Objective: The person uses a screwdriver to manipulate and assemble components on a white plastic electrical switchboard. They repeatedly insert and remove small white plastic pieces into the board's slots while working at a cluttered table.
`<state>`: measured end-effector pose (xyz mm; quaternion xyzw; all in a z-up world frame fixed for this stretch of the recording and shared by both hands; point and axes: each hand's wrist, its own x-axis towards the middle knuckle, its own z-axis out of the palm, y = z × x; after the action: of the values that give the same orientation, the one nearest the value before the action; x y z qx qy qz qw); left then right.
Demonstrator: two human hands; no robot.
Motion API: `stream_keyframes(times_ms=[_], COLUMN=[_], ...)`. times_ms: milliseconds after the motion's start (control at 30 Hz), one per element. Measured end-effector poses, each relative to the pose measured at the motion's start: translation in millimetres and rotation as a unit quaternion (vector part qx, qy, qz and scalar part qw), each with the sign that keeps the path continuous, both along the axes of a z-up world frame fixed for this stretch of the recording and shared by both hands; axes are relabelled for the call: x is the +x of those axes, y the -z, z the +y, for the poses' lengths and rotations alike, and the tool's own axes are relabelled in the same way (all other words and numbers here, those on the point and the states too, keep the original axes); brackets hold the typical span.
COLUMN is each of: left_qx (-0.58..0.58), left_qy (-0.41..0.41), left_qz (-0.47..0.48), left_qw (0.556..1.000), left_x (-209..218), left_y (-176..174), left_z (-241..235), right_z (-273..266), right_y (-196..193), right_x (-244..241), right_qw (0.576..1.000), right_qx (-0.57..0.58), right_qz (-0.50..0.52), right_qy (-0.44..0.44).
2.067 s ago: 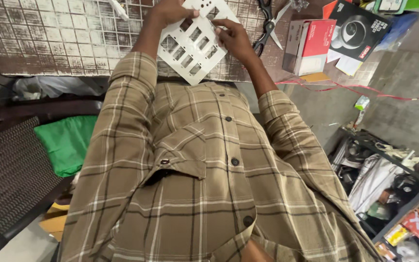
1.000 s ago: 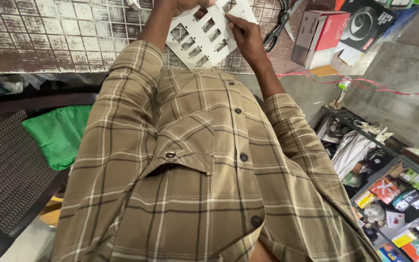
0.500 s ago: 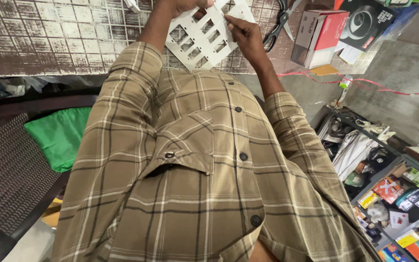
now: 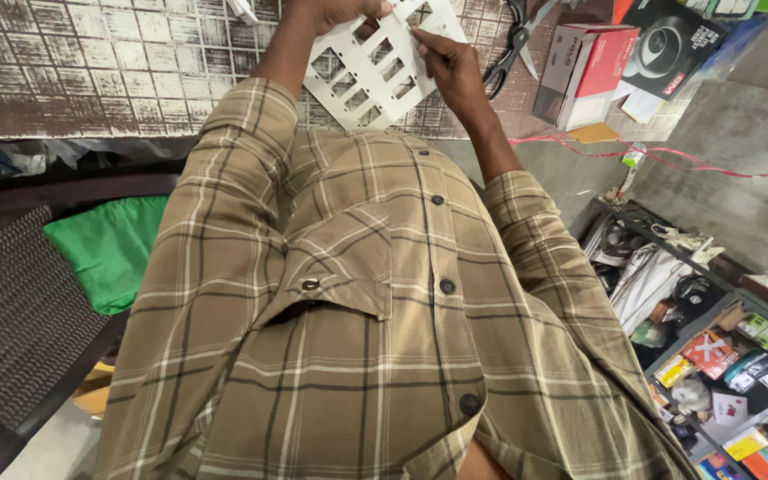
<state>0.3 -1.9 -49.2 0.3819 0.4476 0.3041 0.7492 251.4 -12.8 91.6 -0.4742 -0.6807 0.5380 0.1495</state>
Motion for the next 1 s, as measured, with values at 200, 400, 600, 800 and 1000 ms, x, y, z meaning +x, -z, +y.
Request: stream_keyframes(times_ms=[200,400,600,800,1000], left_qx=[-0.025,-0.080,0.001,-0.004,0.070], left_qy=[0.017,0.015,0.034,0.021,0.067], left_qz=[0.019,-0.003,0.028,0.047,0.104], left_qw=[0.999,0.997,0.999,0.999,0.990], left_x=[3,5,15,22,21], left_y=[-5,7,29,28,19], left_z=[0,-1,2,-1,-5], right_z=[0,-1,1,17,22], right_y=[-17,-33,-29,-34,-65], right_x=[-7,-21,-33,-47,-71], right_qw=[0.999,0.993,0.983,0.972,0.912], right_qx=[0.031,0.051,0.091,0.093,0.119], right_qz=[-0.030,-0.103,-0.156,-0.215,-0.354], right_qy=[-0.018,-0.014,-0.005,-0.035,-0.170])
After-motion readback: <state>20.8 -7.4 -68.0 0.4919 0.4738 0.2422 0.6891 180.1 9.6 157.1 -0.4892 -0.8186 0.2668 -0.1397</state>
